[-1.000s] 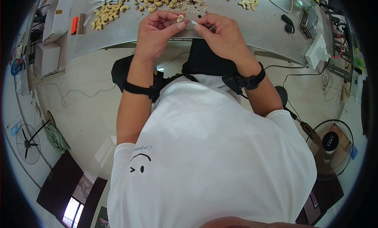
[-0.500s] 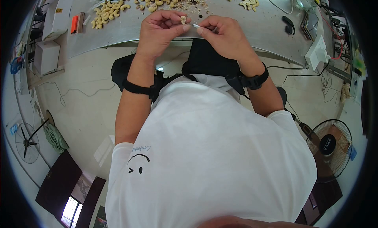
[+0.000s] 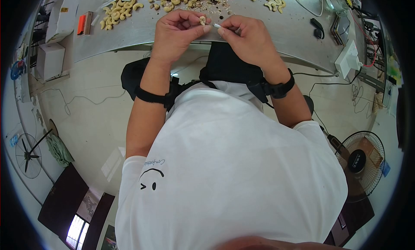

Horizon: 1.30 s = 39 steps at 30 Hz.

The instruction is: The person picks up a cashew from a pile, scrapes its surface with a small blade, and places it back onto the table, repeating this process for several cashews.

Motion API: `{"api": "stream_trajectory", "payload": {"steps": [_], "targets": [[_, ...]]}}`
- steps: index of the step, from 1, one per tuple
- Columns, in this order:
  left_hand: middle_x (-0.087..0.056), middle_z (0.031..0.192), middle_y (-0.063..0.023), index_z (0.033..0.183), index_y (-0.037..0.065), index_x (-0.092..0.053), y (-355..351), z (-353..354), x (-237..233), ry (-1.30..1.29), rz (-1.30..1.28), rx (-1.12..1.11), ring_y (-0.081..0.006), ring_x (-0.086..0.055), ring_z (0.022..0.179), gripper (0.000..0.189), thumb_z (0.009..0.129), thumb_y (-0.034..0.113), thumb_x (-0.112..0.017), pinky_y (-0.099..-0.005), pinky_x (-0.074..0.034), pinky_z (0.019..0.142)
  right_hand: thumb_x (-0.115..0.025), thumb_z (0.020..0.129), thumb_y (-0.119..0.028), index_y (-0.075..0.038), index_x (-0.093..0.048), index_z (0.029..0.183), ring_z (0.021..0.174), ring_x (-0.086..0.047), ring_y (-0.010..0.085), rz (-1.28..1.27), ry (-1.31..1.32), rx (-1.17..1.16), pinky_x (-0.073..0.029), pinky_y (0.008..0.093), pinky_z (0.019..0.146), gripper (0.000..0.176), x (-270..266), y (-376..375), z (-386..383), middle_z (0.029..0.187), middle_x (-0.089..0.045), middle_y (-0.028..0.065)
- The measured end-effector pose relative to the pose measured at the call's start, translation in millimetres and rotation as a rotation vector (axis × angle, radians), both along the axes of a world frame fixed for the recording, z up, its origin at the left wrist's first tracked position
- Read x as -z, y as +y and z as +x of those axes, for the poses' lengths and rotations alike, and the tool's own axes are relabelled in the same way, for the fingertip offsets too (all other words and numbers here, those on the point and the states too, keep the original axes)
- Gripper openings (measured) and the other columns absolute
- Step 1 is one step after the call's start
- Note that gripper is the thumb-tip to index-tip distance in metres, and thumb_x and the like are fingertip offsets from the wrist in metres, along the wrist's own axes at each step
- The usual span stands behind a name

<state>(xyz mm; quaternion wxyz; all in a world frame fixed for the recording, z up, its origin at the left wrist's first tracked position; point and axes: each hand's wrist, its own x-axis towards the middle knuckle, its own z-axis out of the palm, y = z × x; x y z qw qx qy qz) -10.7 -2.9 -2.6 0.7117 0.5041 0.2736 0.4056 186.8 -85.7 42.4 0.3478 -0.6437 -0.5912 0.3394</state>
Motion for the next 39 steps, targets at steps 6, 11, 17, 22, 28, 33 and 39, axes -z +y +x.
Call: {"api": "stream_trajectory", "payload": {"steps": [6,11,17,22,28,33,39], "targets": [[-0.069,0.107,-0.014,0.091,0.001,-0.065,-0.7,-0.4,0.6,0.086,0.013,-0.029,-0.0174,-0.07,0.095,0.023,0.079,-0.017,-0.075,-0.0295,-0.06,0.085,-0.072,0.086,-0.019,-0.003,-0.073,0.093,0.07,-0.068,0.0307,0.212,-0.132,0.055,-0.052,0.0366,0.064,0.018,9.0,-3.2,-5.0,0.079,-0.07,0.0154],[-0.069,0.109,-0.0138,0.091,0.001,-0.065,-2.0,-0.1,-1.8,0.072,0.021,-0.024,-0.017,-0.07,0.094,0.024,0.079,-0.016,-0.075,-0.0294,-0.06,0.085,-0.072,0.086,-0.019,-0.003,-0.073,0.093,0.069,-0.069,0.0293,0.172,-0.015,0.043,-0.053,0.0359,0.064,0.017,11.9,-3.5,-2.2,0.079,-0.071,0.0152],[-0.068,0.109,-0.0145,0.091,0.001,-0.063,-2.6,1.2,-0.5,0.017,0.02,-0.021,-0.0219,-0.071,0.1,0.024,0.079,-0.018,-0.073,-0.0322,-0.061,0.087,-0.072,0.085,-0.018,-0.004,-0.074,0.092,0.068,-0.069,0.0275,0.09,-0.017,0.021,-0.054,0.0356,0.064,0.016,7.4,-3.1,0.7,0.077,-0.071,0.0146],[-0.07,0.105,-0.0116,0.09,-0.001,-0.064,-3.3,2.1,-0.3,-0.006,0.022,-0.012,-0.0194,-0.071,0.098,0.02,0.08,-0.015,-0.074,-0.0295,-0.061,0.086,-0.071,0.085,-0.019,-0.004,-0.074,0.092,0.067,-0.068,0.0289,0.109,-0.043,0.007,-0.054,0.037,0.064,0.017,7.1,-2.9,1.6,0.076,-0.071,0.0143],[-0.069,0.107,-0.0143,0.09,0.0,-0.065,-2.7,1.6,-1.5,0.059,0.032,-0.019,-0.0192,-0.071,0.097,0.023,0.079,-0.017,-0.075,-0.0316,-0.061,0.087,-0.07,0.085,-0.019,-0.004,-0.074,0.091,0.066,-0.066,0.0319,0.109,-0.069,0.037,-0.052,0.0389,0.063,0.017,5.2,-4.6,-1.1,0.076,-0.069,0.0143],[-0.07,0.108,-0.0142,0.091,0.0,-0.065,-1.7,1.4,-2.9,0.144,0.038,-0.049,-0.0154,-0.069,0.092,0.022,0.079,-0.015,-0.076,-0.0299,-0.061,0.085,-0.071,0.085,-0.019,-0.003,-0.073,0.092,0.07,-0.066,0.0322,0.23,-0.129,0.061,-0.051,0.039,0.063,0.017,11.0,-3.0,-3.6,0.08,-0.069,0.0143],[-0.07,0.111,-0.0146,0.093,0.001,-0.065,-1.0,1.0,-1.1,0.085,0.009,-0.058,-0.0154,-0.07,0.092,0.022,0.081,-0.014,-0.075,-0.0292,-0.061,0.085,-0.072,0.084,-0.016,-0.002,-0.073,0.091,0.071,-0.068,0.0321,0.211,-0.041,0.065,-0.052,0.0382,0.064,0.015,11.2,-2.3,-2.1,0.08,-0.07,0.0154]]}}
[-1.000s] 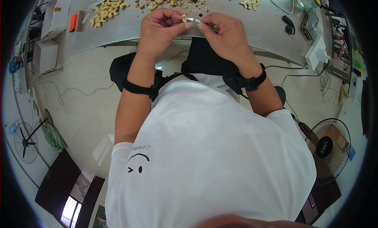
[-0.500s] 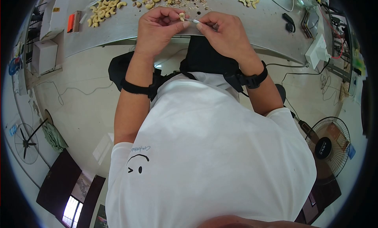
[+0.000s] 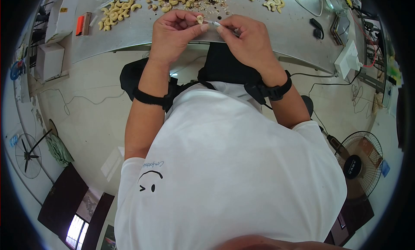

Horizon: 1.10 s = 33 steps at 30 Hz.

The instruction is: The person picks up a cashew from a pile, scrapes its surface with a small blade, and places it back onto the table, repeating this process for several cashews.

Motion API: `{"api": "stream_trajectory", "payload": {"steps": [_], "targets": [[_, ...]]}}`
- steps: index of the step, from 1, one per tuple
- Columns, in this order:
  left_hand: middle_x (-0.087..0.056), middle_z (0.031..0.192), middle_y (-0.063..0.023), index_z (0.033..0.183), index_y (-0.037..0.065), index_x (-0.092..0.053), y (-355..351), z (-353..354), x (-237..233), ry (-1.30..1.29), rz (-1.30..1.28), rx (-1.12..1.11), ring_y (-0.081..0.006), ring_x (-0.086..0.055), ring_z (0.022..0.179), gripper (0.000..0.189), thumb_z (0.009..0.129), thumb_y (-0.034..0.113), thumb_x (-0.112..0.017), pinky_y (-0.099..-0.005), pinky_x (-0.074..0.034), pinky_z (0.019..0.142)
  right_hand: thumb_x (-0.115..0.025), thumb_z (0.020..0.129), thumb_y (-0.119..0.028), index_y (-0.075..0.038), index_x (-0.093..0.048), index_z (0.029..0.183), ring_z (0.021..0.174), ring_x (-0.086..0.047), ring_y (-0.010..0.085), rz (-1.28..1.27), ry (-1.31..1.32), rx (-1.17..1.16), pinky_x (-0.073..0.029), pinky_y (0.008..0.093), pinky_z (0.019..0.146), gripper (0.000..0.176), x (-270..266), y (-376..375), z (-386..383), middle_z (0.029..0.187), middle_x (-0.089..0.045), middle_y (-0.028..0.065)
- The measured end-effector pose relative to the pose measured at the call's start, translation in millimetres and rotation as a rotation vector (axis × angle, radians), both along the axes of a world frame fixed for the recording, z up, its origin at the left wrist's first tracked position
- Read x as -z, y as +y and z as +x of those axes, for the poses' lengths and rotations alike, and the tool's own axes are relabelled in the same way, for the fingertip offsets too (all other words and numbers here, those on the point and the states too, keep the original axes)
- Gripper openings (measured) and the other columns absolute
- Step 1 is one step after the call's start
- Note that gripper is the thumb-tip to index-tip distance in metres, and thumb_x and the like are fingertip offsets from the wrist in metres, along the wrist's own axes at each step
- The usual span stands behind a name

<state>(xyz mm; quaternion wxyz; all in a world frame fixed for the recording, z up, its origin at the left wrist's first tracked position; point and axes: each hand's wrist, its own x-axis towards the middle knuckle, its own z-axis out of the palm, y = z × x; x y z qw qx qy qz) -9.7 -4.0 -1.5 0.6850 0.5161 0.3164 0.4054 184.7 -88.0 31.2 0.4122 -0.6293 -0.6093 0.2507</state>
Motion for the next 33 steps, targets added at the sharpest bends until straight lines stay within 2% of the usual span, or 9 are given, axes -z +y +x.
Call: {"api": "stream_trajectory", "payload": {"steps": [10,16,18,27,33], "targets": [[-0.071,0.108,-0.0142,0.094,0.001,-0.066,1.0,-1.9,1.2,0.009,-0.01,0.025,-0.0173,-0.071,0.094,0.02,0.082,-0.012,-0.075,-0.0292,-0.061,0.084,-0.071,0.085,-0.016,-0.002,-0.073,0.09,0.071,-0.068,0.0333,-0.028,-0.019,-0.009,-0.053,0.0391,0.065,0.015,-3.2,1.5,-1.1,0.079,-0.07,0.0155],[-0.072,0.101,-0.0117,0.096,0.0,-0.064,4.3,-3.3,-0.4,0.057,-0.042,0.04,-0.0182,-0.073,0.087,0.017,0.085,-0.008,-0.075,-0.03,-0.062,0.081,-0.071,0.085,-0.016,-0.004,-0.073,0.091,0.073,-0.067,0.0329,0.138,-0.151,0.073,-0.053,0.0398,0.066,0.014,2.8,1.0,-6.2,0.082,-0.069,0.0132],[-0.072,0.1,-0.0113,0.097,0.0,-0.064,4.6,-3.3,1.0,0.033,-0.046,0.043,-0.0184,-0.073,0.086,0.017,0.086,-0.008,-0.074,-0.0305,-0.063,0.08,-0.071,0.085,-0.016,-0.004,-0.073,0.091,0.073,-0.067,0.0326,0.125,-0.113,0.07,-0.053,0.0395,0.066,0.014,0.9,0.5,-7.1,0.083,-0.07,0.013],[-0.071,0.099,-0.0083,0.099,0.001,-0.066,3.0,-1.0,-0.3,-0.018,-0.012,0.03,-0.0111,-0.068,0.087,0.023,0.083,-0.01,-0.076,-0.0254,-0.06,0.08,-0.071,0.084,-0.017,-0.003,-0.073,0.09,0.072,-0.067,0.0329,0.015,-0.068,0.0,-0.052,0.0399,0.065,0.014,-1.7,2.8,-2.4,0.082,-0.07,0.0142],[-0.071,0.096,-0.0069,0.098,0.001,-0.067,2.0,0.2,0.0,-0.004,0.005,0.03,-0.0102,-0.067,0.084,0.023,0.082,-0.01,-0.078,-0.0239,-0.059,0.077,-0.07,0.085,-0.017,-0.004,-0.072,0.09,0.072,-0.066,0.0332,0.013,-0.107,0.001,-0.052,0.0412,0.065,0.015,-2.3,3.3,-3.4,0.081,-0.069,0.0141]]}}
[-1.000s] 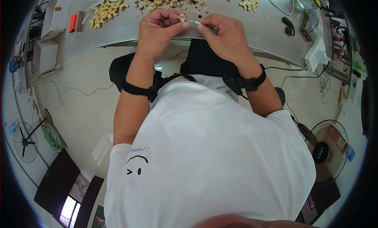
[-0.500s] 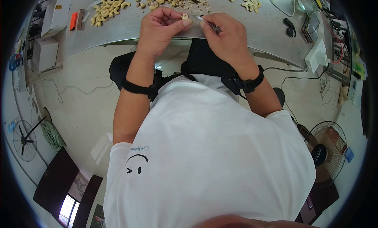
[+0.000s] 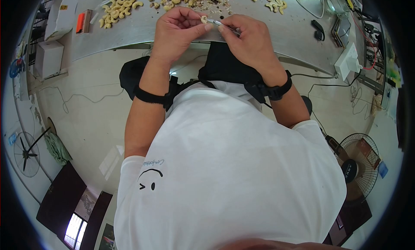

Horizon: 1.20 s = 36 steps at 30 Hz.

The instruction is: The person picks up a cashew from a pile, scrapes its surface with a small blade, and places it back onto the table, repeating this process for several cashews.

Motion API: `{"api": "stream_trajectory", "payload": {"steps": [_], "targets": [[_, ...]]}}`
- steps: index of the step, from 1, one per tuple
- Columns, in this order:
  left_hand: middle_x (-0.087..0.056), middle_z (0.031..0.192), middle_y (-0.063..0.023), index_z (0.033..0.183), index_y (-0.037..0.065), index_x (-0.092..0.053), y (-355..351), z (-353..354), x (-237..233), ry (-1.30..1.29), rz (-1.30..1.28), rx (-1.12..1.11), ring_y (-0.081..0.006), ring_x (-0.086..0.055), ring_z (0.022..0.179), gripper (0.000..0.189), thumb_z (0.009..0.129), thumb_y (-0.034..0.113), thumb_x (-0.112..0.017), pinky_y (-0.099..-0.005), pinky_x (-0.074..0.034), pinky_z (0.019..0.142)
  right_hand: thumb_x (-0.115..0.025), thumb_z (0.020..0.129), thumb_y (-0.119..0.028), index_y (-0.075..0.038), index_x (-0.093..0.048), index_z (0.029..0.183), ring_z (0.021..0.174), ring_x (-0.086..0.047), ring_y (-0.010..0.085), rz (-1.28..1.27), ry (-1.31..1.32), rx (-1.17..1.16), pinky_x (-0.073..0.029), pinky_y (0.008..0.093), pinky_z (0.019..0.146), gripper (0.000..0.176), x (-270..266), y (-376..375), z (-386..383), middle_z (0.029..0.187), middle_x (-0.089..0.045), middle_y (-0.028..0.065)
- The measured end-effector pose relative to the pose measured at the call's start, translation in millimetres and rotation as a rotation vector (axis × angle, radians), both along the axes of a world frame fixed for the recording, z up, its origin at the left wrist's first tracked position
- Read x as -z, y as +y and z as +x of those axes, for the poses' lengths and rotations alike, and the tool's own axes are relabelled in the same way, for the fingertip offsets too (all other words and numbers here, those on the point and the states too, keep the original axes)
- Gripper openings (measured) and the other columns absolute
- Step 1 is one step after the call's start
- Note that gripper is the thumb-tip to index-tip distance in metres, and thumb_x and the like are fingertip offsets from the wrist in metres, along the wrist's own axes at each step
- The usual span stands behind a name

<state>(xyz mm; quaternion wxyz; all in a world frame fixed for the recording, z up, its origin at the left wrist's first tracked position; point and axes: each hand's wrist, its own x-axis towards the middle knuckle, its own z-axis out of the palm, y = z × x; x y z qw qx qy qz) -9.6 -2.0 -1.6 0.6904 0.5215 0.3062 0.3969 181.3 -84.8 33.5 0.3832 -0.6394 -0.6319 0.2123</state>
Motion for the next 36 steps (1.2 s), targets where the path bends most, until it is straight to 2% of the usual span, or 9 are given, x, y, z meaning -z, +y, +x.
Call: {"api": "stream_trajectory", "payload": {"steps": [7,16,19,22,24,28,30,34,36], "targets": [[-0.071,0.094,-0.0061,0.096,0.001,-0.066,-0.4,-0.9,-2.9,0.122,0.024,-0.004,-0.0111,-0.068,0.084,0.021,0.082,-0.007,-0.079,-0.0248,-0.059,0.077,-0.07,0.085,-0.017,-0.005,-0.072,0.089,0.07,-0.066,0.0327,0.143,-0.127,0.047,-0.052,0.0424,0.063,0.012,6.4,-2.2,-2.5,0.081,-0.068,0.0126],[-0.072,0.096,-0.0075,0.097,0.001,-0.065,-2.5,0.8,-3.4,0.108,0.014,-0.005,-0.0111,-0.068,0.084,0.022,0.082,-0.007,-0.079,-0.0254,-0.059,0.078,-0.071,0.086,-0.016,-0.004,-0.072,0.092,0.07,-0.068,0.0267,0.065,0.06,0.05,-0.053,0.0334,0.064,0.014,1.8,-0.9,3.7,0.083,-0.071,0.0123],[-0.072,0.097,-0.0075,0.097,0.0,-0.065,-3.2,1.5,-5.0,0.118,0.013,-0.032,-0.0111,-0.067,0.084,0.023,0.081,-0.008,-0.078,-0.0253,-0.059,0.078,-0.072,0.088,-0.019,-0.002,-0.072,0.094,0.07,-0.069,0.0213,-0.113,0.208,0.065,-0.054,0.0318,0.066,0.018,0.2,-0.5,3.6,0.082,-0.073,0.0109],[-0.07,0.095,-0.0055,0.097,0.001,-0.064,-5.4,4.6,-9.6,0.132,0.017,-0.031,-0.0098,-0.067,0.083,0.023,0.081,-0.008,-0.078,-0.0244,-0.058,0.077,-0.074,0.088,-0.022,-0.001,-0.072,0.098,0.072,-0.067,0.0162,-0.142,0.433,0.048,-0.054,0.031,0.068,0.023,5.8,4.2,2.1,0.084,-0.073,0.0092],[-0.069,0.091,-0.0024,0.097,0.002,-0.064,-8.2,8.9,-11.9,0.243,0.071,-0.018,-0.0074,-0.066,0.08,0.023,0.081,-0.006,-0.079,-0.0225,-0.057,0.074,-0.075,0.088,-0.023,-0.001,-0.072,0.101,0.073,-0.067,0.0152,-0.19,0.455,0.051,-0.055,0.0307,0.069,0.027,0.3,3.5,-3.5,0.086,-0.073,0.0085],[-0.068,0.093,-0.003,0.1,0.001,-0.063,-16.4,21.8,-20.0,0.202,0.111,0.024,-0.0085,-0.066,0.083,0.023,0.083,-0.007,-0.076,-0.0236,-0.058,0.076,-0.078,0.086,-0.024,0.0,-0.07,0.106,0.077,-0.066,0.014,-0.14,0.477,0.035,-0.056,0.0303,0.07,0.032,10.3,7.5,-5.2,0.09,-0.072,0.0084],[-0.069,0.096,-0.0048,0.105,0.0,-0.062,-18.7,21.0,-21.0,0.269,0.139,0.027,-0.0109,-0.068,0.088,0.025,0.085,-0.008,-0.074,-0.0256,-0.058,0.081,-0.078,0.087,-0.019,0.0,-0.069,0.106,0.077,-0.067,0.0132,-0.165,0.58,0.038,-0.056,0.0295,0.07,0.028,20.6,8.5,-6.2,0.089,-0.071,0.0077],[-0.068,0.095,-0.0033,0.106,0.0,-0.062,-16.7,19.5,-16.9,0.229,0.098,0.048,-0.0098,-0.067,0.087,0.025,0.085,-0.008,-0.074,-0.0238,-0.057,0.079,-0.075,0.089,-0.01,0.001,-0.068,0.105,0.078,-0.067,0.0107,-0.233,0.862,0.031,-0.055,0.0265,0.068,0.02,10.7,10.2,-5.8,0.086,-0.07,0.0054],[-0.068,0.094,-0.0029,0.106,0.0,-0.063,-16.7,18.7,-19.9,0.207,0.083,0.038,-0.0091,-0.067,0.087,0.025,0.085,-0.008,-0.075,-0.0228,-0.057,0.078,-0.073,0.091,-0.007,0.001,-0.067,0.104,0.071,-0.063,0.0085,-0.262,0.83,0.048,-0.052,0.0239,0.06,0.017,-0.4,10.4,-4.3,0.083,-0.068,0.0036]]}}
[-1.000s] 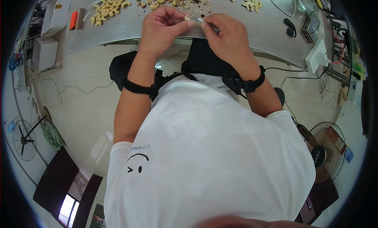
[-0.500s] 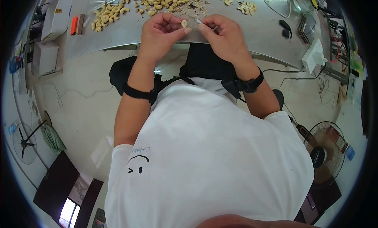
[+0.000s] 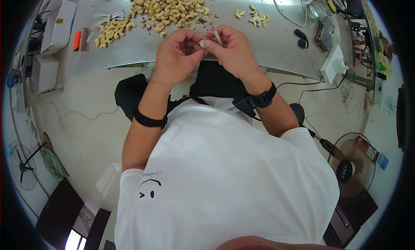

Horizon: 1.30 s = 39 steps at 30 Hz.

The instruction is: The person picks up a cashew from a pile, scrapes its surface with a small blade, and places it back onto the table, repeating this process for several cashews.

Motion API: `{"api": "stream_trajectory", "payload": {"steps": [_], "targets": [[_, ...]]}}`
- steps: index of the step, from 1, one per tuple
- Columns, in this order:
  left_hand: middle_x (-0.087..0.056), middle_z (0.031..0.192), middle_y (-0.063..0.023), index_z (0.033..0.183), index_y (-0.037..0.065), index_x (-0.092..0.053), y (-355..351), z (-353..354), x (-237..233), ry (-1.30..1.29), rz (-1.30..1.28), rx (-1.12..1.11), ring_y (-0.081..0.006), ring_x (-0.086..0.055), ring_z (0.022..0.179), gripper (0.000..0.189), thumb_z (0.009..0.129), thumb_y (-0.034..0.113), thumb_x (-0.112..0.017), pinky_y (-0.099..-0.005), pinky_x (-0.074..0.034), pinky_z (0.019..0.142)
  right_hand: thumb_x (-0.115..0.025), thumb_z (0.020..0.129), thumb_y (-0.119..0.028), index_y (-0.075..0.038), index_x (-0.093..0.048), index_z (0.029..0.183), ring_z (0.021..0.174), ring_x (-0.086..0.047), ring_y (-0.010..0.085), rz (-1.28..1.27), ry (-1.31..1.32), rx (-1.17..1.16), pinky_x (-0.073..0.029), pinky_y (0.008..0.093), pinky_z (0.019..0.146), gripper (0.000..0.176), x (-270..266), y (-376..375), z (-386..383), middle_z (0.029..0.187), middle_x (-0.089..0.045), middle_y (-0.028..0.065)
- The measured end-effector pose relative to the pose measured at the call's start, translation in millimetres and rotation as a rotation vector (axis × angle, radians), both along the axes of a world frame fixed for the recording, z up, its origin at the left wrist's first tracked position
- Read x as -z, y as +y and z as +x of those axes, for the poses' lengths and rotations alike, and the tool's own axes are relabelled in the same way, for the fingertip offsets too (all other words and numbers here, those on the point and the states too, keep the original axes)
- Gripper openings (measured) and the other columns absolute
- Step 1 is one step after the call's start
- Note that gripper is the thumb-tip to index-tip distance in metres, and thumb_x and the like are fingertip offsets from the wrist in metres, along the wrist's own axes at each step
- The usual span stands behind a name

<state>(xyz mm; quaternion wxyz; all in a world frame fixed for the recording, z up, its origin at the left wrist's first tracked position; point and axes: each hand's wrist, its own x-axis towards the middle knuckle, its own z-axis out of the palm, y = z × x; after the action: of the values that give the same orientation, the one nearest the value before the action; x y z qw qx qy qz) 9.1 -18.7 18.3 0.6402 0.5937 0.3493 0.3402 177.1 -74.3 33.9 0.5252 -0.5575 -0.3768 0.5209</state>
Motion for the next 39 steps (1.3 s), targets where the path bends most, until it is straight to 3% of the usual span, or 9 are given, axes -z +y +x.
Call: {"api": "stream_trajectory", "payload": {"steps": [7,12,16,19,25,28,34,39], "targets": [[-0.068,0.091,-0.0009,0.105,0.001,-0.069,-1.0,-6.2,-4.5,0.007,0.068,-0.055,-0.0065,-0.064,0.081,0.023,0.085,-0.006,-0.076,-0.0207,-0.054,0.074,-0.073,0.091,-0.01,-0.002,-0.067,0.103,0.049,-0.048,0.0029,-0.017,0.035,-0.005,-0.037,0.0207,0.041,0.016,8.9,3.6,-1.4,0.078,-0.066,0.0003],[-0.069,0.093,-0.001,0.104,0.002,-0.071,10.4,-22.2,8.2,0.013,0.163,-0.125,-0.0062,-0.064,0.078,0.022,0.084,-0.004,-0.076,-0.0208,-0.053,0.072,-0.074,0.09,-0.013,-0.004,-0.067,0.102,0.05,-0.048,0.0027,-0.095,-0.021,-0.034,-0.037,0.0199,0.042,0.017,2.1,1.4,4.4,0.074,-0.063,-0.0024],[-0.07,0.089,-0.0007,0.104,0.002,-0.072,29.9,-49.9,9.6,0.151,0.216,-0.314,-0.0061,-0.064,0.077,0.021,0.084,0.0,-0.077,-0.0209,-0.053,0.069,-0.075,0.089,-0.012,-0.004,-0.067,0.101,0.05,-0.048,0.0022,-0.147,-0.034,-0.116,-0.036,0.019,0.041,0.017,10.2,-0.1,11.3,0.074,-0.063,-0.0032],[-0.07,0.085,-0.0003,0.104,0.001,-0.072,45.4,-80.7,7.0,0.24,0.204,-0.47,-0.0062,-0.064,0.075,0.022,0.083,0.003,-0.078,-0.0214,-0.053,0.069,-0.075,0.088,-0.011,-0.004,-0.068,0.102,0.056,-0.052,0.0023,-0.184,-0.041,-0.172,-0.039,0.0193,0.045,0.017,6.9,1.9,12.9,0.079,-0.065,-0.0024],[-0.072,0.083,-0.0035,0.1,0.001,-0.072,77.7,-138.3,2.9,0.437,0.322,-0.78,-0.0092,-0.067,0.075,0.028,0.078,0.015,-0.082,-0.0243,-0.056,0.07,-0.074,0.088,-0.01,-0.003,-0.069,0.104,0.075,-0.058,0.0052,-0.142,-0.236,-0.211,-0.048,0.022,0.068,0.018,6.9,5.4,0.4,0.086,-0.066,-0.0012],[-0.072,0.084,-0.0045,0.098,0.0,-0.072,88.5,-155.9,7.4,0.531,0.377,-0.841,-0.0101,-0.068,0.076,0.029,0.078,0.017,-0.083,-0.0257,-0.056,0.07,-0.074,0.088,-0.011,-0.002,-0.069,0.102,0.077,-0.058,0.0064,-0.077,-0.301,-0.225,-0.049,0.0233,0.072,0.017,14.1,6.0,0.5,0.085,-0.066,-0.0011],[-0.071,0.075,-0.0039,0.098,0.003,-0.074,82.6,-153.0,-15.8,0.67,0.381,-0.816,-0.0117,-0.066,0.065,0.024,0.086,0.023,-0.078,-0.0286,-0.054,0.063,-0.072,0.088,-0.013,-0.001,-0.069,0.1,0.076,-0.059,0.0076,-0.148,-0.317,-0.224,-0.05,0.0247,0.071,0.017,2.5,5.5,2.2,0.085,-0.066,-0.0003],[-0.067,0.071,-0.0018,0.101,0.004,-0.075,69.3,-121.3,-21.9,0.643,0.446,-0.638,-0.0087,-0.06,0.063,0.022,0.088,0.021,-0.077,-0.0256,-0.051,0.062,-0.072,0.088,-0.013,-0.001,-0.069,0.099,0.076,-0.058,0.008,-0.114,-0.304,-0.225,-0.049,0.0252,0.07,0.016,11.6,5.9,4.6,0.084,-0.065,-0.0003]]}}
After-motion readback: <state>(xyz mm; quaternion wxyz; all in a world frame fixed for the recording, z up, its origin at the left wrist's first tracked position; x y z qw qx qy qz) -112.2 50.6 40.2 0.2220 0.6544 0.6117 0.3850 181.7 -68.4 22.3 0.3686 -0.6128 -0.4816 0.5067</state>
